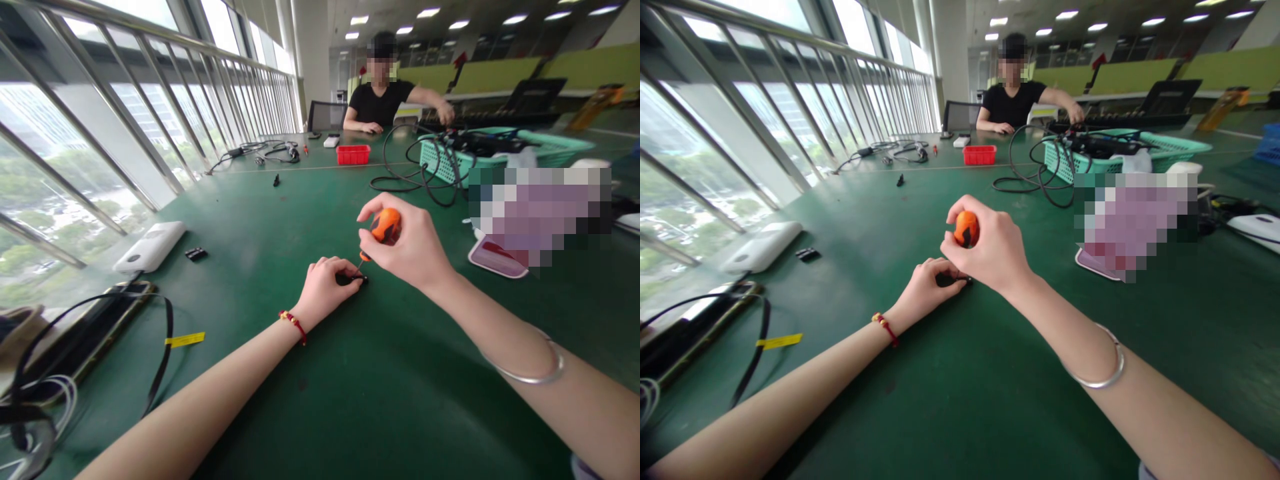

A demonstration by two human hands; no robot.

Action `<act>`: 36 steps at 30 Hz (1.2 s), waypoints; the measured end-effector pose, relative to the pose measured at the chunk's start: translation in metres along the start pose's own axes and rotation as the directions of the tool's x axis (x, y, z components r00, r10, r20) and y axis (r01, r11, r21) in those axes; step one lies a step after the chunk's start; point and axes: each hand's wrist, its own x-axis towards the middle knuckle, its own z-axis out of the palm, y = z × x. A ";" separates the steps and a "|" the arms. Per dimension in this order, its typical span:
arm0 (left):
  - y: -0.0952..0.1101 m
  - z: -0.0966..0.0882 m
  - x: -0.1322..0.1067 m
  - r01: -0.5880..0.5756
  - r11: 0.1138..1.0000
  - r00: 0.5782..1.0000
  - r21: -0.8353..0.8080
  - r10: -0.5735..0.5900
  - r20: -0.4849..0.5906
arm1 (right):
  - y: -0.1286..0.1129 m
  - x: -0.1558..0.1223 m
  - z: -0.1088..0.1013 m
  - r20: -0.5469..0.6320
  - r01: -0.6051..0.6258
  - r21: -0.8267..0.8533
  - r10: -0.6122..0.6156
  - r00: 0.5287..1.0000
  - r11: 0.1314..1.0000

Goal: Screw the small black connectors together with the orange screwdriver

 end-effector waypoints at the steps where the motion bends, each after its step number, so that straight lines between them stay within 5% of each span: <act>1: -0.001 0.000 0.000 -0.002 1.000 1.000 0.003 0.002 -0.002 | 0.001 0.000 0.000 0.003 0.010 0.011 -0.010 1.000 1.000; 13: 0.002 -0.001 0.000 0.005 1.000 1.000 -0.005 -0.005 0.000 | -0.003 -0.002 0.001 -0.049 0.016 -0.084 -0.020 0.999 0.996; 21: -0.001 0.000 0.001 0.003 1.000 1.000 0.002 -0.003 -0.002 | 0.003 0.000 0.003 -0.018 0.014 0.089 -0.013 1.000 0.996; 27: 0.000 0.000 0.001 -0.002 1.000 1.000 -0.002 0.002 0.007 | 0.001 0.001 0.003 -0.065 -0.057 -0.042 0.054 0.996 0.997; 36: -0.002 0.001 0.000 -0.007 1.000 1.000 0.021 0.007 0.005 | 0.001 0.002 0.001 0.028 -0.048 -0.006 0.048 0.998 0.999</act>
